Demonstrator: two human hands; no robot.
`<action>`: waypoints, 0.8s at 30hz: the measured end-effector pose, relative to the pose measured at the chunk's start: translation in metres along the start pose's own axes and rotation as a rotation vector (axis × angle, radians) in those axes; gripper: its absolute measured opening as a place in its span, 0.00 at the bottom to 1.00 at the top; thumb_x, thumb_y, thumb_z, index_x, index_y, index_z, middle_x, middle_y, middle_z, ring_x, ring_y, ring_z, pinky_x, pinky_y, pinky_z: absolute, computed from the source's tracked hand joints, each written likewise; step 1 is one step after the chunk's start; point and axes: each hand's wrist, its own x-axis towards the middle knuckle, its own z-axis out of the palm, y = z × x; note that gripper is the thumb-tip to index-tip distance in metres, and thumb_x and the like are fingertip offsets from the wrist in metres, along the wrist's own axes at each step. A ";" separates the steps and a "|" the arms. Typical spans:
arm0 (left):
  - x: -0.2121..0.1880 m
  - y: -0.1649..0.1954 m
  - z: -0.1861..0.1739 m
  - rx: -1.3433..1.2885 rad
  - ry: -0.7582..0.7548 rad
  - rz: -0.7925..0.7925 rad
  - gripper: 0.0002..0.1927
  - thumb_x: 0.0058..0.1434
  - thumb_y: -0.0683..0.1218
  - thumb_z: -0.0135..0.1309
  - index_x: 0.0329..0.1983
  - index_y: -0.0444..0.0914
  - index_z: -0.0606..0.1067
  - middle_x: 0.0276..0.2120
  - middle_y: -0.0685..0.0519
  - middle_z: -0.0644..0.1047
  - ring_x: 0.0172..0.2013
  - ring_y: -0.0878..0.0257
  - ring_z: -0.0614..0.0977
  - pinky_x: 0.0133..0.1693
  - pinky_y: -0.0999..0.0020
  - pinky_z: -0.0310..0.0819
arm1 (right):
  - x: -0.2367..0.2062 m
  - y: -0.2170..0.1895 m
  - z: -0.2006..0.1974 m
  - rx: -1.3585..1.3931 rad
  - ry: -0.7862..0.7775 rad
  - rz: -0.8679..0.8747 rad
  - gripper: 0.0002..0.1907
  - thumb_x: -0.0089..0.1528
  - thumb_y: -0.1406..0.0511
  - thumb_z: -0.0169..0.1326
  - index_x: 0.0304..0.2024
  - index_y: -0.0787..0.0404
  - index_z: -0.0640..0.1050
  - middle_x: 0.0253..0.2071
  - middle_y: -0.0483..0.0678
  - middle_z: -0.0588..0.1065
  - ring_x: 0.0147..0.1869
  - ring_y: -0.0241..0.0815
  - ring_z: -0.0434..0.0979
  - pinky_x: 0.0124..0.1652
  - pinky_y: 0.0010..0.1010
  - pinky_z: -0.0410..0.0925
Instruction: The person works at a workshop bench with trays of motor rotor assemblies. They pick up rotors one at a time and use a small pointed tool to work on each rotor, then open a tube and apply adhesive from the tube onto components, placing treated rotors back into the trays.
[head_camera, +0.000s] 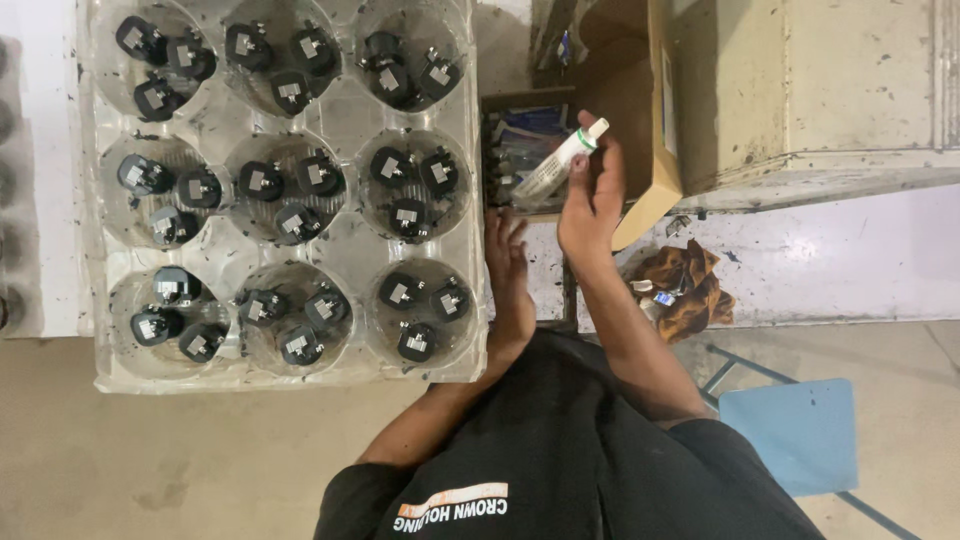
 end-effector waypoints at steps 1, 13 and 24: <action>0.005 -0.008 -0.003 -0.131 0.005 -0.118 0.31 0.75 0.48 0.40 0.78 0.35 0.49 0.67 0.38 0.62 0.64 0.50 0.70 0.66 0.54 0.60 | -0.004 -0.006 -0.004 -0.003 -0.038 0.034 0.20 0.76 0.75 0.39 0.71 0.64 0.66 0.63 0.51 0.72 0.62 0.37 0.72 0.64 0.28 0.64; -0.009 -0.050 -0.009 -0.456 0.187 -0.291 0.11 0.71 0.37 0.46 0.55 0.33 0.69 0.43 0.47 0.78 0.38 0.62 0.80 0.47 0.65 0.77 | -0.046 -0.033 -0.010 -0.147 -0.221 0.178 0.21 0.70 0.78 0.41 0.65 0.64 0.69 0.52 0.53 0.78 0.57 0.39 0.78 0.56 0.28 0.69; -0.004 -0.097 -0.016 -0.386 0.250 -0.402 0.13 0.66 0.34 0.51 0.53 0.31 0.73 0.38 0.48 0.77 0.32 0.63 0.77 0.35 0.69 0.70 | -0.053 -0.045 -0.011 -0.291 -0.213 0.204 0.23 0.68 0.74 0.50 0.66 0.62 0.68 0.49 0.50 0.80 0.43 0.37 0.80 0.41 0.29 0.75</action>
